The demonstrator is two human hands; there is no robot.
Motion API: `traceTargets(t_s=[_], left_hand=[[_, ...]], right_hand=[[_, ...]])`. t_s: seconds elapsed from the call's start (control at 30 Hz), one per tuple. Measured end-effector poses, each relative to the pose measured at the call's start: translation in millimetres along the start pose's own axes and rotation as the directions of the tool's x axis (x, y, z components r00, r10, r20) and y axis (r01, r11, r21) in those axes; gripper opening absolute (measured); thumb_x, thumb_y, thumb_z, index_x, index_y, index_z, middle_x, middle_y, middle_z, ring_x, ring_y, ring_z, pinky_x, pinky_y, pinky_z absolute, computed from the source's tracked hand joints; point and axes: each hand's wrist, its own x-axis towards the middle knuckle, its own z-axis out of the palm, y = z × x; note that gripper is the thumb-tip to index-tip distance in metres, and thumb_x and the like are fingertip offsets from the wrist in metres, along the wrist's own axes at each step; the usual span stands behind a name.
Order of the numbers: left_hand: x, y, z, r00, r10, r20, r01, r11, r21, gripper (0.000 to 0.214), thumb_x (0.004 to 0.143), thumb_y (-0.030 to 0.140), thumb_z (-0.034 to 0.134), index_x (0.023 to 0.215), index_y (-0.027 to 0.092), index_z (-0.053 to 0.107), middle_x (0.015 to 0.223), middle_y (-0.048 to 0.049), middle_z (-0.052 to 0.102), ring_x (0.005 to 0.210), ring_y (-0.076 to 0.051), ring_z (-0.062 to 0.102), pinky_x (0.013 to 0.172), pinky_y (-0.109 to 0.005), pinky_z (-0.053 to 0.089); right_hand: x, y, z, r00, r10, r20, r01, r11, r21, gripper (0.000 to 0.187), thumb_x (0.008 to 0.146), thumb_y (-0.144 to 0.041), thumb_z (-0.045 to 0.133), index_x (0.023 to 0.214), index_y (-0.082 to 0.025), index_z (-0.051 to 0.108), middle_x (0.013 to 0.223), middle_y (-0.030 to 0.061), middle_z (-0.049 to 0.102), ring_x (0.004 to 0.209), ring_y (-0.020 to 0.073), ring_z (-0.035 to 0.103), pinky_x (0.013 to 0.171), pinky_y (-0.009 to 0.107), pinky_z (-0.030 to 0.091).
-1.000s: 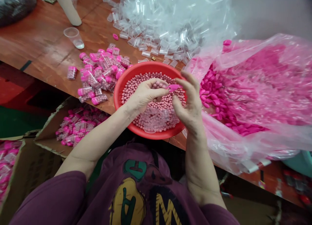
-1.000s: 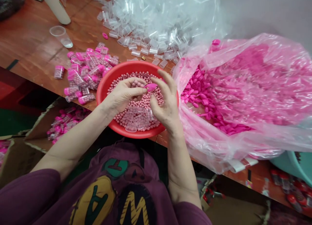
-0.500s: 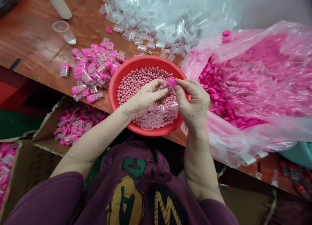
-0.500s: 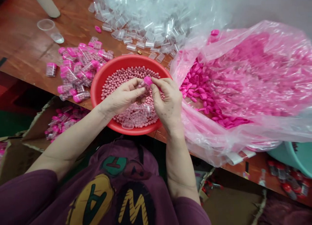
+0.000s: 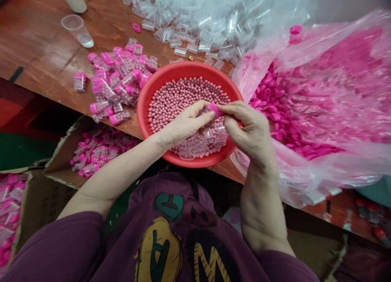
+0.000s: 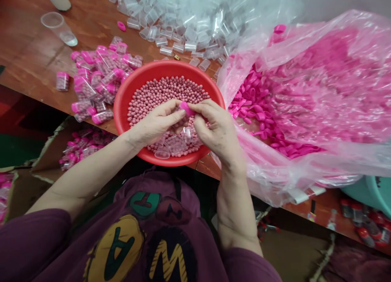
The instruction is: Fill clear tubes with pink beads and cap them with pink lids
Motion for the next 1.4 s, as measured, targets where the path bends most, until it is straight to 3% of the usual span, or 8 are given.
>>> traceTargets(t_s=[0.13, 0.27, 0.4, 0.57, 0.8, 1.0, 1.17, 1.4], left_hand=[[0.1, 0.5, -4.6, 0.993, -0.03, 0.11, 0.033, 0.999, -0.025, 0.029, 0.103, 0.041, 0.09, 0.107, 0.019, 0.071, 0.085, 0.0017, 0.068, 0.065, -0.01, 0.057, 0.058, -0.022, 0.045], [2.4, -2.6, -8.6, 0.992, 0.008, 0.129, -0.012, 0.999, 0.03, 0.036, 0.099, 0.048, 0.095, 0.105, 0.018, 0.075, 0.087, 0.0001, 0.07, 0.073, -0.012, 0.062, 0.067, -0.024, 0.051], [3.3, -6.1, -9.1, 0.998, 0.047, 0.04, -0.048, 0.998, 0.041, 0.029, 0.098, 0.039, 0.095, 0.102, 0.017, 0.076, 0.094, -0.0005, 0.071, 0.086, -0.013, 0.066, 0.08, -0.025, 0.055], [2.8, -8.3, -2.6, 0.997, 0.052, -0.057, -0.055, 0.998, -0.041, 0.008, 0.109, 0.023, 0.077, 0.104, 0.017, 0.073, 0.096, -0.0001, 0.07, 0.089, -0.013, 0.066, 0.087, -0.025, 0.055], [9.3, -4.6, 3.9, 0.979, 0.091, -0.18, -0.083, 0.995, 0.053, 0.011, 0.111, 0.016, 0.074, 0.101, 0.018, 0.07, 0.092, 0.0013, 0.069, 0.088, -0.013, 0.063, 0.092, -0.024, 0.052], [10.5, -1.9, 1.6, 0.957, 0.17, -0.235, -0.132, 0.976, 0.171, 0.017, 0.109, 0.012, 0.076, 0.097, 0.019, 0.067, 0.091, 0.0021, 0.064, 0.088, -0.013, 0.059, 0.088, -0.023, 0.049], [10.7, -2.9, 2.3, 0.968, 0.102, -0.23, -0.057, 0.979, 0.194, 0.02, 0.109, 0.005, 0.069, 0.094, 0.018, 0.066, 0.088, 0.0028, 0.063, 0.086, -0.013, 0.056, 0.087, -0.023, 0.048], [7.3, 3.1, 8.0, 0.963, -0.002, -0.269, 0.016, 0.999, 0.052, 0.015, 0.111, 0.006, 0.067, 0.1, 0.017, 0.067, 0.088, 0.003, 0.064, 0.083, -0.012, 0.058, 0.081, -0.022, 0.047]], right_hand=[[1.2, 8.3, -3.9, 0.989, 0.108, -0.104, -0.091, 0.984, 0.15, 0.028, 0.106, -0.042, 0.077, 0.132, -0.033, 0.085, 0.126, 0.0052, 0.085, 0.098, 0.0233, 0.081, 0.084, 0.042, 0.07], [0.9, 6.7, 14.2, 0.962, 0.128, -0.239, -0.097, 0.985, 0.14, 0.022, 0.115, -0.041, 0.07, 0.116, -0.027, 0.086, 0.107, 0.005, 0.086, 0.093, 0.0219, 0.08, 0.091, 0.043, 0.07], [-8.5, 1.6, 22.5, 0.995, -0.029, -0.1, 0.013, 0.987, -0.159, 0.038, 0.118, -0.047, 0.061, 0.144, -0.026, 0.079, 0.135, 0.0138, 0.082, 0.129, 0.0321, 0.079, 0.117, 0.058, 0.066], [-18.0, 8.4, 31.0, 0.993, -0.008, 0.122, 0.058, 0.909, -0.413, 0.09, 0.105, -0.051, 0.076, 0.181, -0.018, 0.04, 0.168, 0.0241, 0.062, 0.159, 0.0451, 0.059, 0.135, 0.073, 0.049], [1.6, 13.1, 55.3, 1.0, 0.006, -0.002, -0.007, 0.92, -0.393, 0.074, 0.097, -0.028, 0.073, 0.167, -0.017, 0.052, 0.155, 0.0262, 0.063, 0.149, 0.0513, 0.06, 0.132, 0.087, 0.043], [6.6, 14.4, 66.0, 0.998, -0.002, -0.061, -0.018, 0.946, -0.325, 0.07, 0.093, -0.022, 0.07, 0.161, -0.023, 0.055, 0.153, 0.0225, 0.065, 0.147, 0.0494, 0.061, 0.132, 0.087, 0.042], [-3.8, 23.4, 73.8, 0.991, -0.058, -0.121, 0.009, 0.928, -0.372, 0.062, 0.094, -0.025, 0.069, 0.156, -0.024, 0.058, 0.142, 0.0217, 0.069, 0.136, 0.046, 0.065, 0.127, 0.081, 0.05], [-13.1, 31.0, 75.3, 0.99, -0.039, -0.139, -0.016, 0.926, -0.376, 0.089, 0.089, -0.034, 0.076, 0.171, -0.022, 0.044, 0.159, 0.0224, 0.059, 0.15, 0.0441, 0.057, 0.131, 0.074, 0.048]])
